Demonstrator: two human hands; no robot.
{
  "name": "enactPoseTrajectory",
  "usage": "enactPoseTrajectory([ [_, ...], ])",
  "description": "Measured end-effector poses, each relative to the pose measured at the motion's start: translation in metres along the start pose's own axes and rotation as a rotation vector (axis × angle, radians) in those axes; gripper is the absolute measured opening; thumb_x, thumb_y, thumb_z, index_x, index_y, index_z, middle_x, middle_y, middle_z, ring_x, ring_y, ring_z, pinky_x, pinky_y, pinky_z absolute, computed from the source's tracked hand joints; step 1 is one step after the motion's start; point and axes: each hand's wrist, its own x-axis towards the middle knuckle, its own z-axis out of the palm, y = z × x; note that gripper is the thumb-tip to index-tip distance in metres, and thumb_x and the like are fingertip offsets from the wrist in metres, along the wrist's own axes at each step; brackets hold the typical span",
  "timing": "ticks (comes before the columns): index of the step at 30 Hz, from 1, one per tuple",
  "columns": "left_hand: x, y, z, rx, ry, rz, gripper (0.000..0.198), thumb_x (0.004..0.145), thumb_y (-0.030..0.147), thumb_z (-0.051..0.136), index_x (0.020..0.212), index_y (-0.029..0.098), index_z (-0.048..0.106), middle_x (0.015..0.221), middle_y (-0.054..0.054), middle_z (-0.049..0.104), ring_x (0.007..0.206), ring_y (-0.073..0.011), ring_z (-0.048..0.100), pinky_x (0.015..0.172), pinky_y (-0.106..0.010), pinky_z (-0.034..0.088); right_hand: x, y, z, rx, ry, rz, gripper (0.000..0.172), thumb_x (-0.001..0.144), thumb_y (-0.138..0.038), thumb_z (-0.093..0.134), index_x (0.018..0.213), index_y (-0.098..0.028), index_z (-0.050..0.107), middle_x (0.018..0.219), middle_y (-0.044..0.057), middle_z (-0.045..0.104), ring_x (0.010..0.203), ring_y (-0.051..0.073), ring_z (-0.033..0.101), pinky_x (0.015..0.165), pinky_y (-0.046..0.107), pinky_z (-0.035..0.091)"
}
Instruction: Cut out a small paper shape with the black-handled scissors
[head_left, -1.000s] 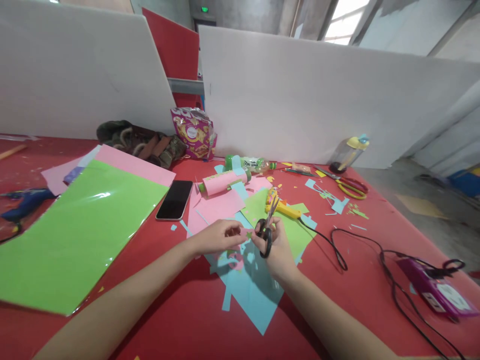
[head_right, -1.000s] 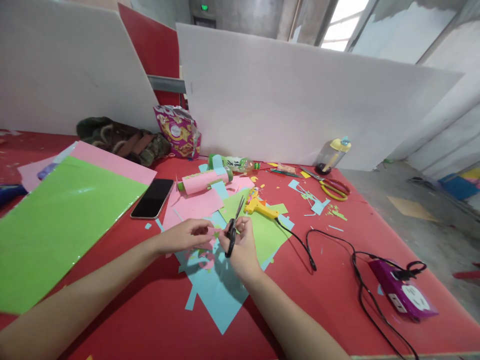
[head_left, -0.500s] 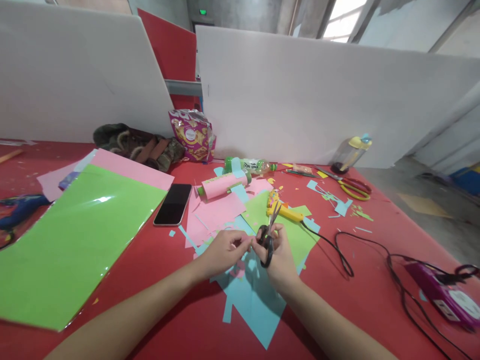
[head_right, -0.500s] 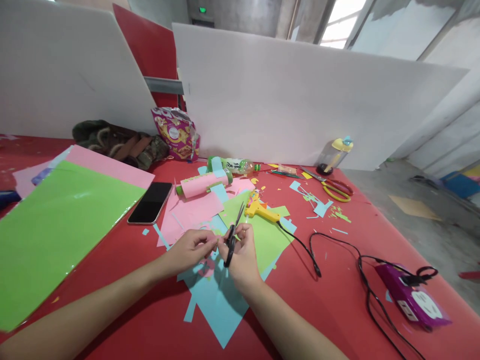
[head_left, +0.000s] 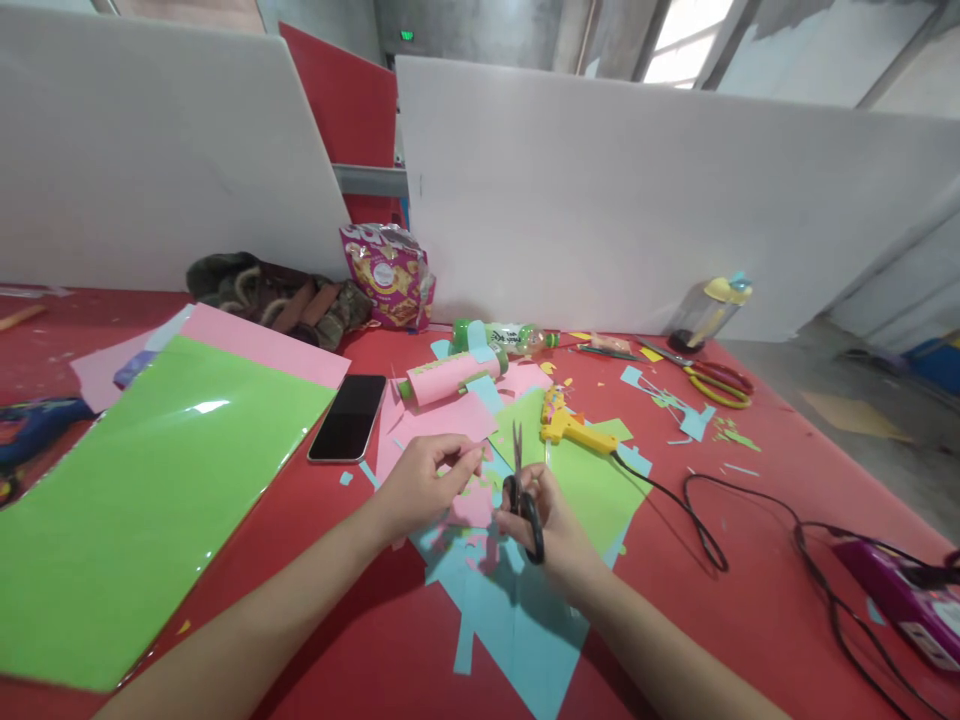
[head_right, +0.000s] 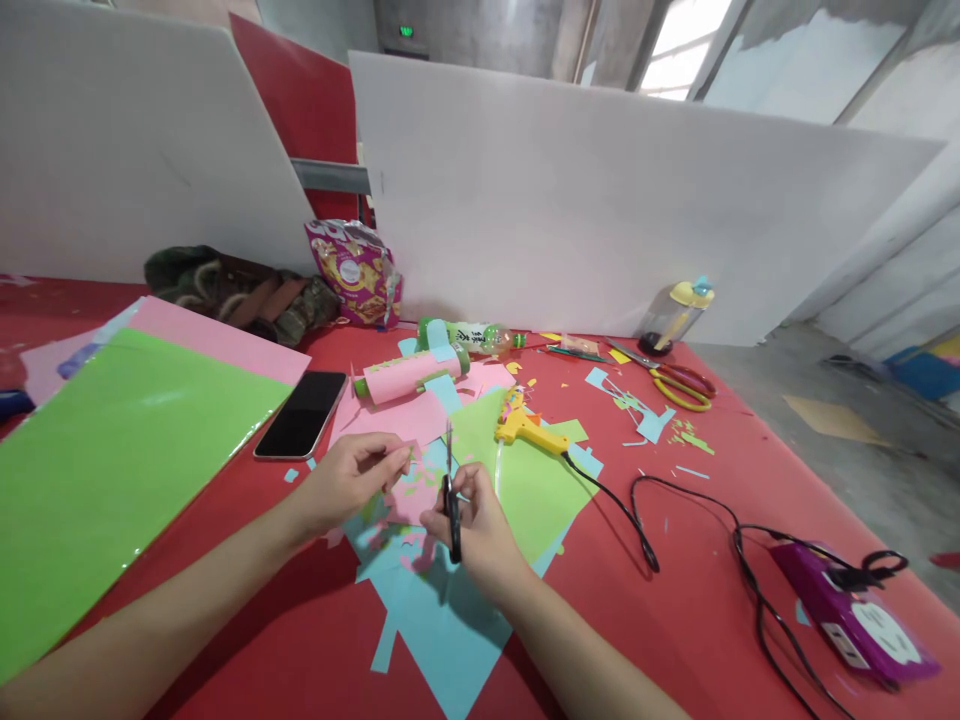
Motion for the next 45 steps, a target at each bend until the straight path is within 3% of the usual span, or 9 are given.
enactPoseTrajectory([
  [6,-0.002,0.01,-0.012,0.026,0.032,0.01,0.027,0.079,0.029,0.039,0.058,0.014,0.045,0.05,0.005,0.038,0.047,-0.0068,0.036,0.047,-0.018,0.03,-0.007,-0.001,0.002,0.075,-0.272,0.02,0.044,0.062,-0.052,0.063,0.077,-0.024,0.033,0.071,-0.004,0.042,0.057,0.01,0.047,0.056,0.027,0.037],
  [11,-0.001,0.009,-0.009,0.017,0.007,0.01,0.027,0.079,0.026,0.039,0.055,0.015,0.041,0.052,0.005,0.037,0.049,-0.0068,0.035,0.048,-0.018,0.03,-0.01,-0.004,0.002,0.064,-0.362,0.025,0.044,0.063,-0.054,0.06,0.08,-0.024,0.035,0.076,-0.001,0.042,0.064,0.011,0.046,0.062,0.028,0.037],
  [31,-0.004,0.012,0.0,0.182,0.007,0.061,0.029,0.079,0.022,0.036,0.05,0.015,0.037,0.048,0.004,0.04,0.048,-0.007,0.038,0.051,-0.018,0.033,-0.01,-0.002,0.002,0.115,-0.39,0.085,0.046,0.065,-0.054,0.059,0.08,-0.022,0.03,0.074,-0.002,0.04,0.064,0.01,0.039,0.06,0.026,0.03],
  [40,-0.005,0.008,-0.002,0.153,-0.017,0.056,0.027,0.079,0.02,0.037,0.052,0.014,0.041,0.05,0.004,0.043,0.049,-0.0064,0.04,0.051,-0.017,0.034,-0.004,0.021,-0.007,0.195,-0.425,0.069,0.045,0.063,-0.051,0.063,0.081,-0.024,0.031,0.069,-0.005,0.043,0.052,0.007,0.038,0.055,0.024,0.031],
  [45,-0.005,0.007,-0.002,0.166,-0.025,0.059,0.026,0.078,0.02,0.037,0.053,0.014,0.043,0.051,0.003,0.045,0.05,-0.0066,0.042,0.052,-0.017,0.034,-0.006,0.011,-0.004,0.157,-0.385,0.093,0.044,0.065,-0.053,0.06,0.081,-0.022,0.033,0.072,-0.003,0.042,0.056,0.007,0.038,0.057,0.025,0.031],
])
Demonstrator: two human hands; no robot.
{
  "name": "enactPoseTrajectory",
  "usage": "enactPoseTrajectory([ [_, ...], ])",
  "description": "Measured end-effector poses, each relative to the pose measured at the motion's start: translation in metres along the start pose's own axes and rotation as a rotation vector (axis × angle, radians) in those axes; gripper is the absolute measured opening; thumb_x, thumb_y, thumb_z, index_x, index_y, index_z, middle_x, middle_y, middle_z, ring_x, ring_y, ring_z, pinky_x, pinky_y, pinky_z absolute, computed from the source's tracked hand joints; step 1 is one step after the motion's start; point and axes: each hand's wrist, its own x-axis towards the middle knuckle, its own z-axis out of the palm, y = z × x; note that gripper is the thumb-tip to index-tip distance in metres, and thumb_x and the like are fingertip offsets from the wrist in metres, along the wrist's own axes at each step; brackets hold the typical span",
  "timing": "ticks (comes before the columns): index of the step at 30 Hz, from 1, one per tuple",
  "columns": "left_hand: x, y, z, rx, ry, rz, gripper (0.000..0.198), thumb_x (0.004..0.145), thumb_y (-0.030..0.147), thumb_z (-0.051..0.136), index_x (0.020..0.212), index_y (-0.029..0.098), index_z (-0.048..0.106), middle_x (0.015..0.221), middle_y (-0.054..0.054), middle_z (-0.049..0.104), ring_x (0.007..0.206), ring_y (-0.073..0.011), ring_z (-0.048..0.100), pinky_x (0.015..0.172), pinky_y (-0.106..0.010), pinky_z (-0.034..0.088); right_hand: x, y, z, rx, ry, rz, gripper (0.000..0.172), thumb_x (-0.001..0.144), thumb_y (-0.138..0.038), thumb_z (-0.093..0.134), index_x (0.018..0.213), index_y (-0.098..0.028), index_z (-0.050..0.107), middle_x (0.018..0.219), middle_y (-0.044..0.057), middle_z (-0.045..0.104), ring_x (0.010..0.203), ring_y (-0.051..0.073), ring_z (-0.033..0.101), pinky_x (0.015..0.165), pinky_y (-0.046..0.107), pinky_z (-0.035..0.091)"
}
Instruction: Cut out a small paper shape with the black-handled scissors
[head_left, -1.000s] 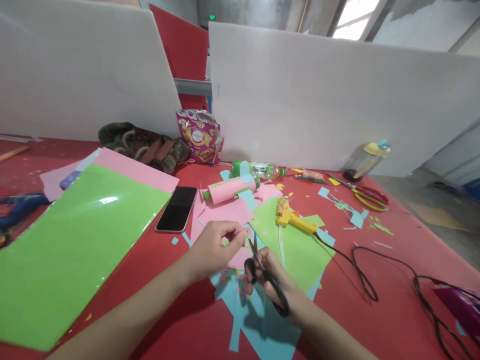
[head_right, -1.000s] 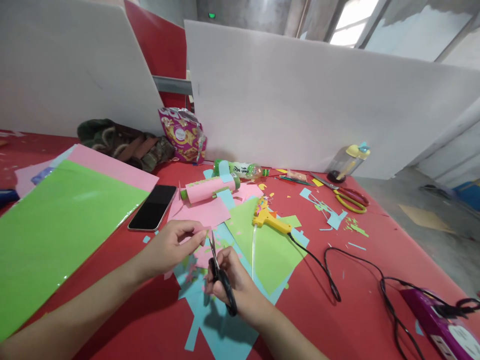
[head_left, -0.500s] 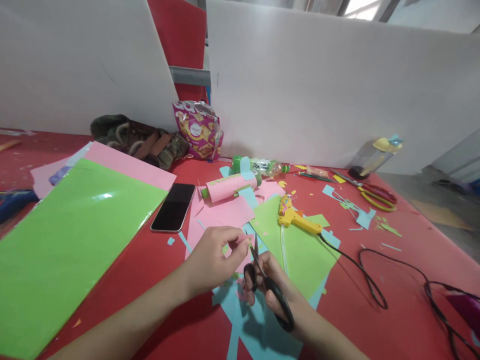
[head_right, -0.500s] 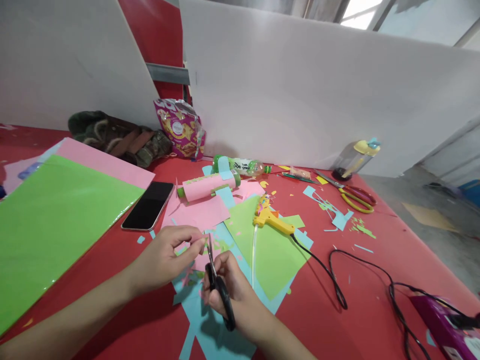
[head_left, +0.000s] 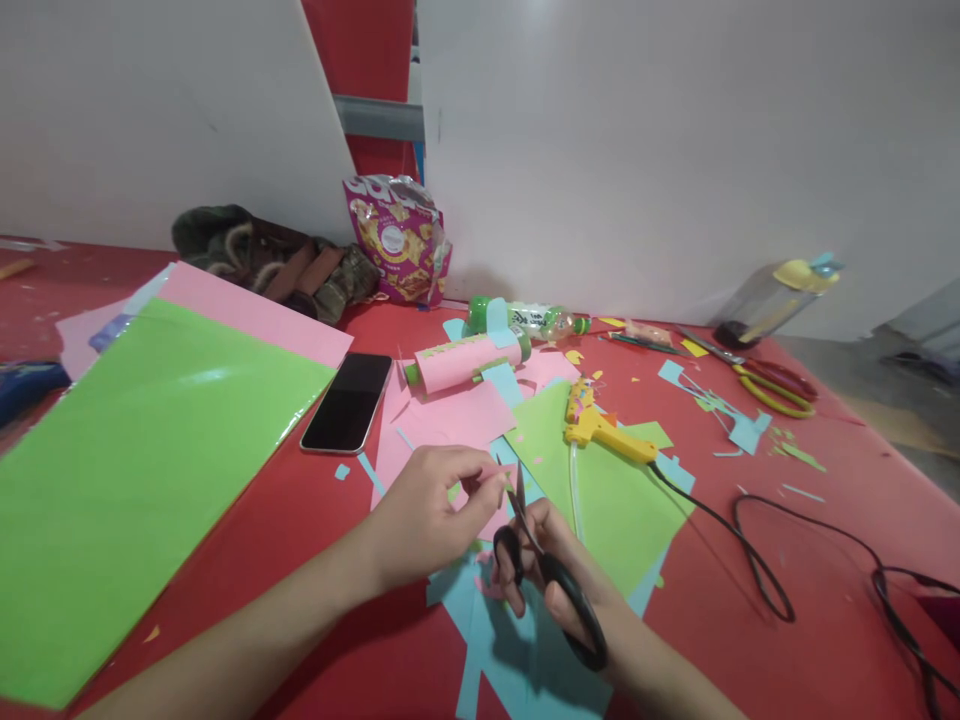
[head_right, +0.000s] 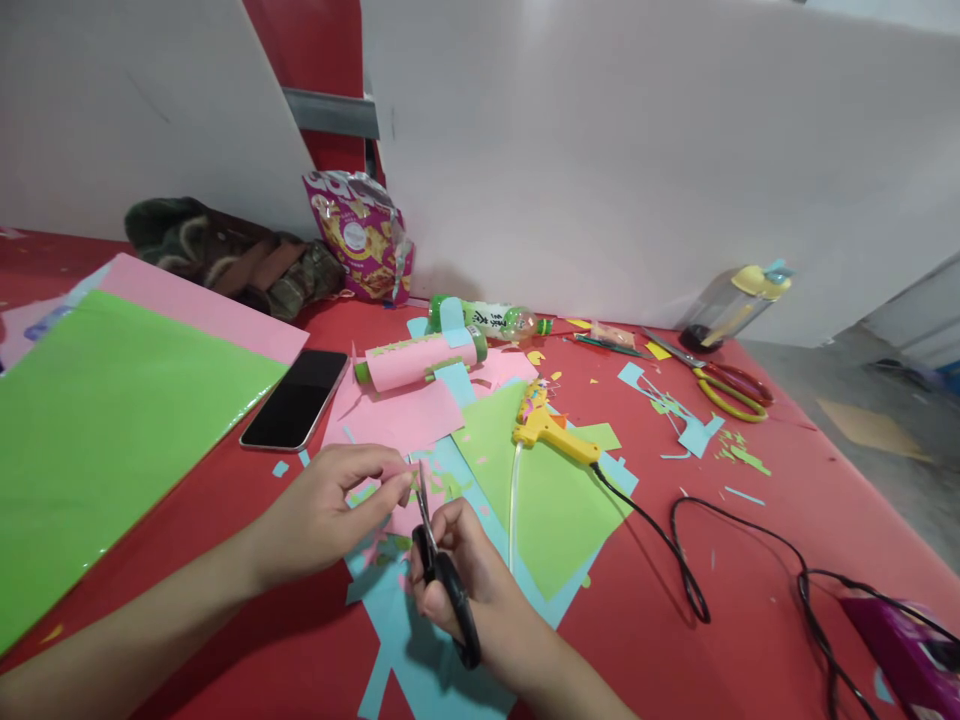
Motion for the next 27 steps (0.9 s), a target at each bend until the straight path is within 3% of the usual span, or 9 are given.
enactPoseTrajectory([
  [12,0.002,0.005,-0.001,-0.016,0.001,-0.022,0.028,0.078,0.02,0.038,0.051,0.015,0.041,0.047,0.004,0.043,0.045,-0.0059,0.04,0.048,-0.017,0.033,0.001,-0.007,0.005,0.019,0.017,0.011,0.046,0.063,-0.054,0.061,0.079,-0.022,0.032,0.069,-0.004,0.042,0.053,0.007,0.037,0.062,0.027,0.033],
  [27,0.002,0.003,-0.001,0.018,-0.011,-0.018,0.029,0.079,0.02,0.038,0.052,0.014,0.044,0.047,0.004,0.043,0.045,-0.006,0.041,0.048,-0.017,0.034,0.005,0.012,-0.008,0.044,0.003,0.005,0.05,0.058,-0.052,0.066,0.076,-0.023,0.03,0.061,-0.007,0.044,0.044,0.005,0.039,0.049,0.023,0.034],
])
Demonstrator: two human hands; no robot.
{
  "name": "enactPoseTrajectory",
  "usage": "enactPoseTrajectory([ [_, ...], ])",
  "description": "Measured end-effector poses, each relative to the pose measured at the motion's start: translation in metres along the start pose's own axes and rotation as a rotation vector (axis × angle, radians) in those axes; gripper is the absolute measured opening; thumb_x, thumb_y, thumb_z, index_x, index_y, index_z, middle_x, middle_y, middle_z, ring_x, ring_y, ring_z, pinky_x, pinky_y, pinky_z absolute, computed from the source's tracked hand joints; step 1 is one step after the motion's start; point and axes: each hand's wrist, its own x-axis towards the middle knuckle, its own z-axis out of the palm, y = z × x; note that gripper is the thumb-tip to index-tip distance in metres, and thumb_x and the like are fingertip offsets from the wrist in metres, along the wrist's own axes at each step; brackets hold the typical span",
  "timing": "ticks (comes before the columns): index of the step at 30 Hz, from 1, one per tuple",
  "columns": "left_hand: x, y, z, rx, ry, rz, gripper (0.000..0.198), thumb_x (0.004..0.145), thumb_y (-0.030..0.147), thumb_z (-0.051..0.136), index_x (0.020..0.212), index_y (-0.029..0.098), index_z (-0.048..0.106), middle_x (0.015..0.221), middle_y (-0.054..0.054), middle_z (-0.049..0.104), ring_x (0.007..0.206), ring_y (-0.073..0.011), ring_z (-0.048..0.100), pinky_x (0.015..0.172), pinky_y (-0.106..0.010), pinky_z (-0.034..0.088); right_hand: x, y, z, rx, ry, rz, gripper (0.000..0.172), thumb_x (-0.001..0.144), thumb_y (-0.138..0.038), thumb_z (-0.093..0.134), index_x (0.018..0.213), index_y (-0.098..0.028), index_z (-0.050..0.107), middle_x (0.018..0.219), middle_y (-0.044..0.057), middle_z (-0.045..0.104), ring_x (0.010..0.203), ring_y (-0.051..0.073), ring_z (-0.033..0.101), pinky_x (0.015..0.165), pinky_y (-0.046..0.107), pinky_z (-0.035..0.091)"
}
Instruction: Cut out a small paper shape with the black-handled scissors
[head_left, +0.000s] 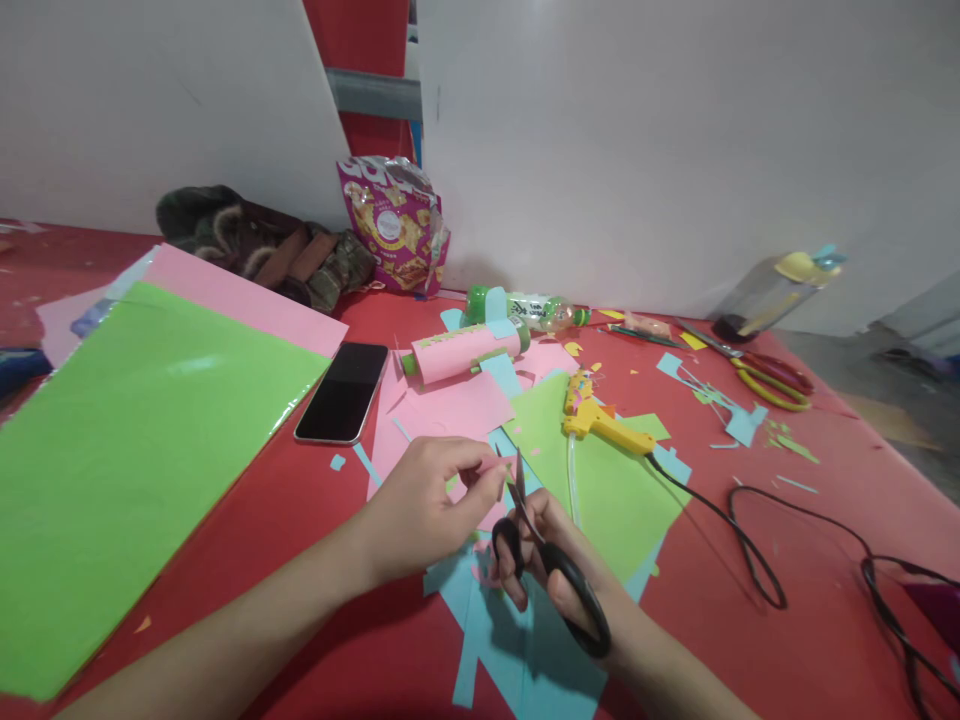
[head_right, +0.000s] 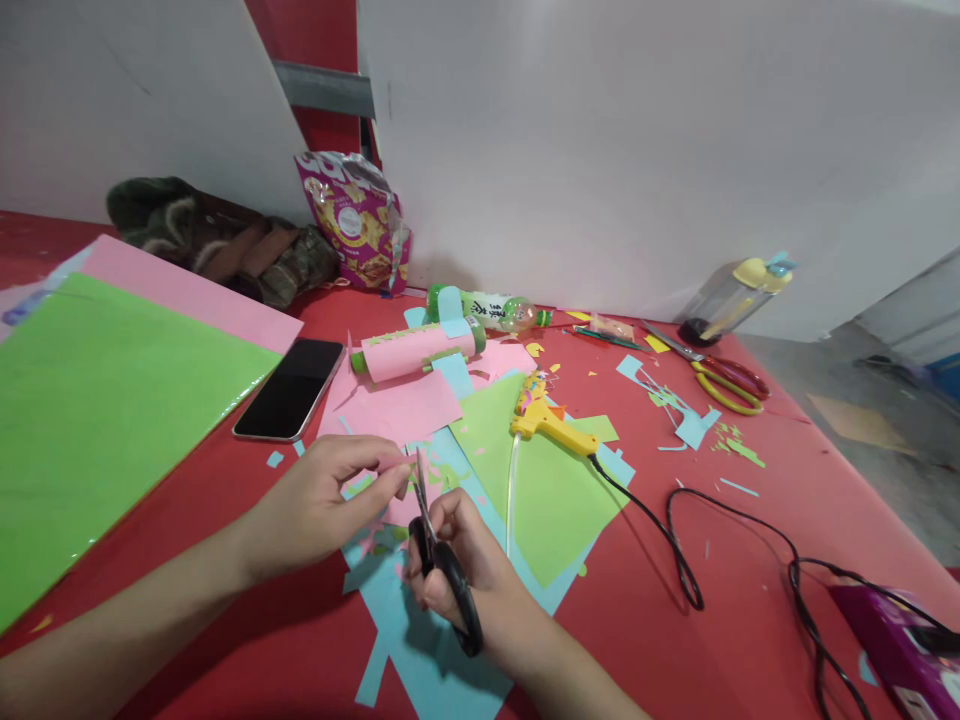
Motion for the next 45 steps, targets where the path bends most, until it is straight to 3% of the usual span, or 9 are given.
enactPoseTrajectory([
  [14,-0.001,0.0,0.001,0.007,0.001,0.013,0.031,0.079,0.019,0.038,0.049,0.015,0.042,0.046,0.004,0.044,0.045,-0.0063,0.041,0.05,-0.017,0.034,-0.001,-0.001,0.0,0.056,0.014,0.051,0.05,0.057,-0.049,0.069,0.075,-0.023,0.031,0.062,-0.006,0.045,0.05,0.008,0.044,0.045,0.021,0.031],
  [24,-0.001,0.003,-0.002,0.045,0.004,0.007,0.031,0.08,0.021,0.038,0.049,0.015,0.041,0.046,0.004,0.043,0.046,-0.0068,0.04,0.05,-0.019,0.033,-0.001,-0.005,0.003,0.049,-0.021,0.038,0.048,0.059,-0.049,0.067,0.075,-0.023,0.031,0.06,-0.006,0.044,0.047,0.007,0.04,0.046,0.021,0.029],
  [45,0.001,0.0,-0.003,0.051,-0.007,0.035,0.03,0.079,0.021,0.037,0.051,0.014,0.042,0.048,0.004,0.04,0.047,-0.0065,0.037,0.049,-0.017,0.032,-0.005,-0.021,0.016,-0.113,0.032,0.008,0.043,0.066,-0.055,0.057,0.076,-0.023,0.031,0.061,-0.006,0.039,0.049,0.007,0.033,0.051,0.025,0.027],
])
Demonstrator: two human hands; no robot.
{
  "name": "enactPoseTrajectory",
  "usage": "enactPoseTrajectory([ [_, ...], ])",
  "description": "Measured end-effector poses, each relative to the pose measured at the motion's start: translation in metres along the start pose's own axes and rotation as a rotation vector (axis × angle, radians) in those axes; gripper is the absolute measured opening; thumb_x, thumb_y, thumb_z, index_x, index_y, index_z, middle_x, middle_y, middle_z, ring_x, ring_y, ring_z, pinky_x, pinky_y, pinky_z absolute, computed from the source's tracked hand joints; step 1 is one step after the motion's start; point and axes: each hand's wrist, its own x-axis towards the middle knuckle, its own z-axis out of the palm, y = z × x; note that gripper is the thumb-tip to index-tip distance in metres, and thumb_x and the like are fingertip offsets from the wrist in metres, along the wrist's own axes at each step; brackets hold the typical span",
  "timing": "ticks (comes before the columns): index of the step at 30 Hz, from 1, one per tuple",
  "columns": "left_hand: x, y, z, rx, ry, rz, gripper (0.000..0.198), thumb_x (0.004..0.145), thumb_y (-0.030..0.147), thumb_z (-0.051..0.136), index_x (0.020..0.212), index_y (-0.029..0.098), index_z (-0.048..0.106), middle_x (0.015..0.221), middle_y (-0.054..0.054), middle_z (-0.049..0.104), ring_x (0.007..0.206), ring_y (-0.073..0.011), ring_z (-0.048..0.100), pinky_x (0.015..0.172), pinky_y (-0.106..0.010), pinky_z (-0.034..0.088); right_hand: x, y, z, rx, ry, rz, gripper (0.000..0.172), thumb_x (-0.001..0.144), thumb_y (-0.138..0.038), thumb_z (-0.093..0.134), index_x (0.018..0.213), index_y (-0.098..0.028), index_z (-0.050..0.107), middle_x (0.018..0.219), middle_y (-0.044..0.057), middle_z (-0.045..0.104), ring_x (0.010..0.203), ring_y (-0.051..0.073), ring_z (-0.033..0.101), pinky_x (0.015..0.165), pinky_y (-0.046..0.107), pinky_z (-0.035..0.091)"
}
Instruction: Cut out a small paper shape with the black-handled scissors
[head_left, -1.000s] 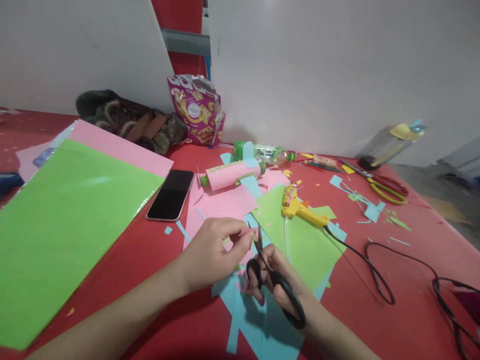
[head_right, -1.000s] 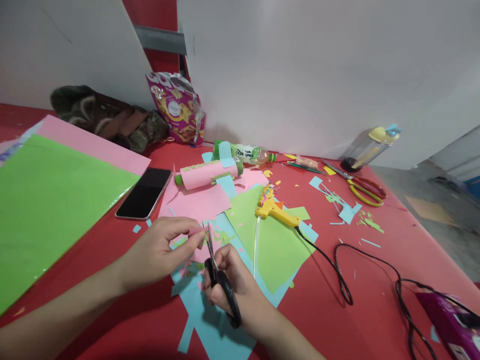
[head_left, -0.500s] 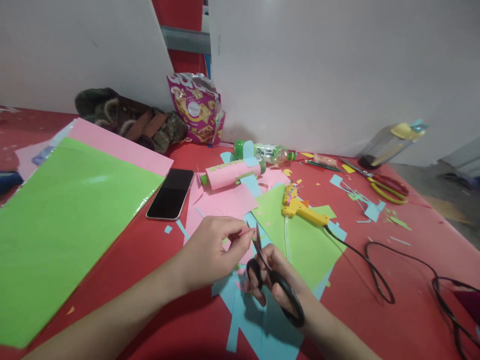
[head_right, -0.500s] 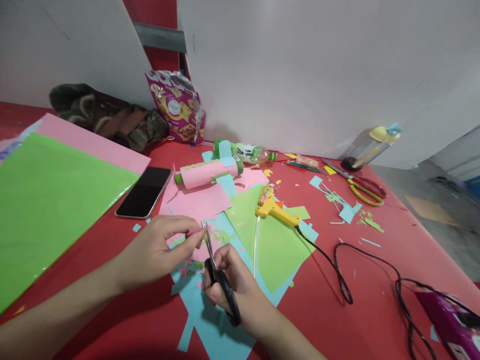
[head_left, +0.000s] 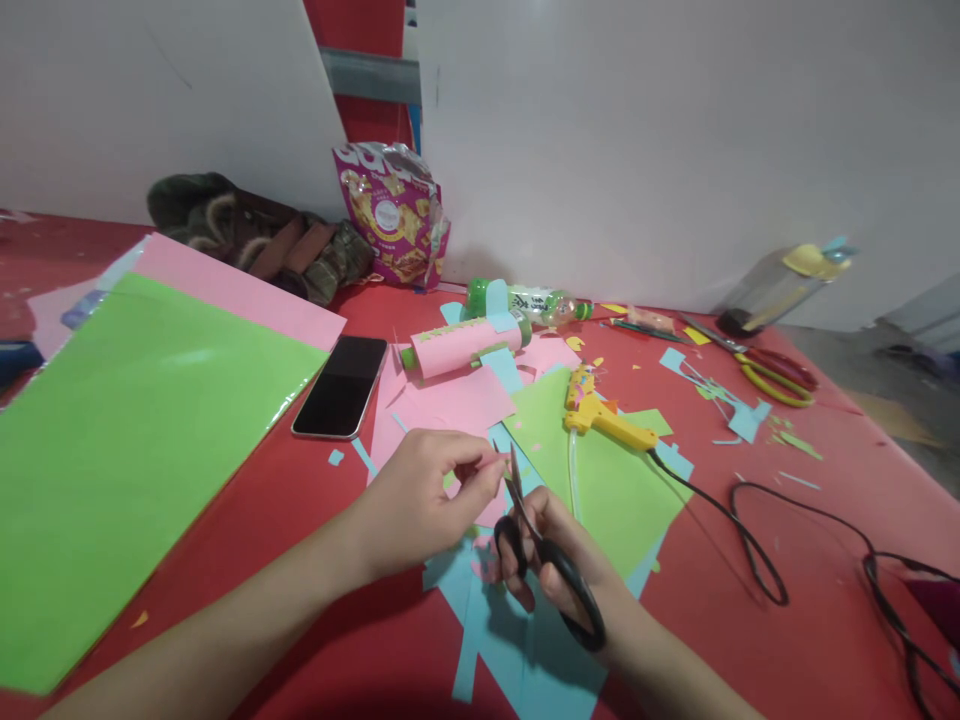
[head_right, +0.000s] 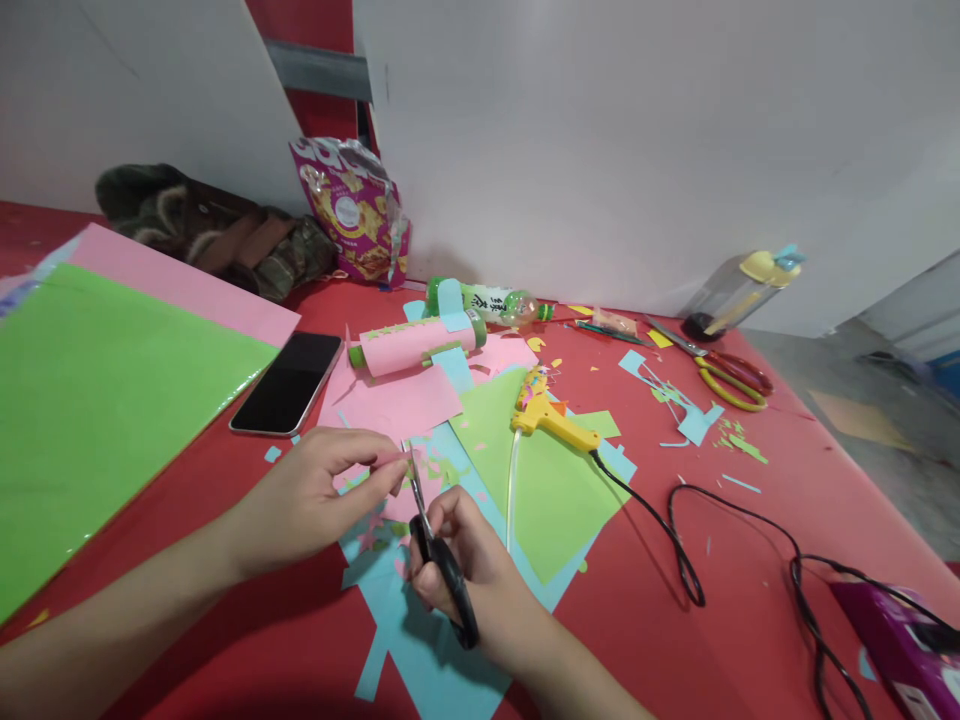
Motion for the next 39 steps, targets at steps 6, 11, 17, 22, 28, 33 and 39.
enactPoseTrajectory([
  [6,-0.001,-0.001,-0.001,-0.036,-0.009,-0.013,0.03,0.08,0.021,0.038,0.051,0.014,0.042,0.048,0.004,0.041,0.047,-0.006,0.038,0.048,-0.016,0.032,0.0,-0.003,0.002,-0.023,0.012,0.002,0.043,0.067,-0.055,0.057,0.075,-0.023,0.03,0.059,-0.007,0.038,0.048,0.007,0.032,0.05,0.024,0.026],
  [11,-0.002,-0.001,-0.002,-0.054,-0.031,-0.04,0.028,0.079,0.022,0.038,0.053,0.014,0.044,0.049,0.004,0.044,0.049,-0.0062,0.04,0.051,-0.016,0.034,0.0,-0.003,0.003,0.014,0.005,-0.009,0.043,0.067,-0.053,0.058,0.074,-0.023,0.03,0.057,-0.007,0.038,0.046,0.006,0.031,0.048,0.023,0.025],
  [17,0.001,0.0,-0.002,-0.075,-0.05,-0.075,0.029,0.079,0.024,0.038,0.052,0.014,0.044,0.047,0.004,0.042,0.048,-0.0066,0.04,0.05,-0.017,0.034,-0.001,0.0,0.001,0.08,0.005,0.002,0.042,0.066,-0.049,0.062,0.074,-0.022,0.031,0.058,-0.008,0.039,0.045,0.005,0.033,0.049,0.023,0.026],
  [22,0.001,-0.001,-0.003,-0.113,-0.104,-0.099,0.029,0.079,0.025,0.039,0.053,0.014,0.045,0.047,0.004,0.043,0.048,-0.0069,0.04,0.049,-0.018,0.033,0.002,0.011,-0.006,0.142,-0.028,0.014,0.044,0.063,-0.049,0.064,0.076,-0.022,0.032,0.06,-0.006,0.041,0.048,0.006,0.038,0.043,0.02,0.023],
  [28,0.0,-0.001,-0.004,-0.131,-0.132,-0.122,0.031,0.079,0.027,0.038,0.052,0.014,0.044,0.047,0.004,0.042,0.049,-0.0072,0.039,0.05,-0.018,0.033,0.002,0.012,-0.006,0.173,-0.06,-0.009,0.04,0.066,-0.045,0.064,0.077,-0.022,0.033,0.061,-0.006,0.041,0.05,0.006,0.038,0.044,0.019,0.024],
  [33,0.0,-0.002,-0.005,-0.17,-0.161,-0.153,0.031,0.08,0.029,0.038,0.054,0.015,0.045,0.048,0.003,0.043,0.05,-0.0078,0.043,0.051,-0.018,0.034,0.001,0.002,-0.001,0.097,-0.033,-0.008,0.041,0.067,-0.049,0.061,0.076,-0.021,0.032,0.06,-0.007,0.04,0.047,0.005,0.035,0.049,0.022,0.026],
  [39,0.0,-0.005,-0.006,-0.187,-0.181,-0.156,0.03,0.08,0.028,0.038,0.054,0.014,0.047,0.048,0.004,0.042,0.048,-0.0069,0.041,0.049,-0.018,0.034,-0.001,0.006,-0.004,0.092,-0.03,0.0,0.041,0.067,-0.048,0.062,0.076,-0.021,0.032,0.061,-0.007,0.041,0.048,0.005,0.036,0.05,0.022,0.027],
])
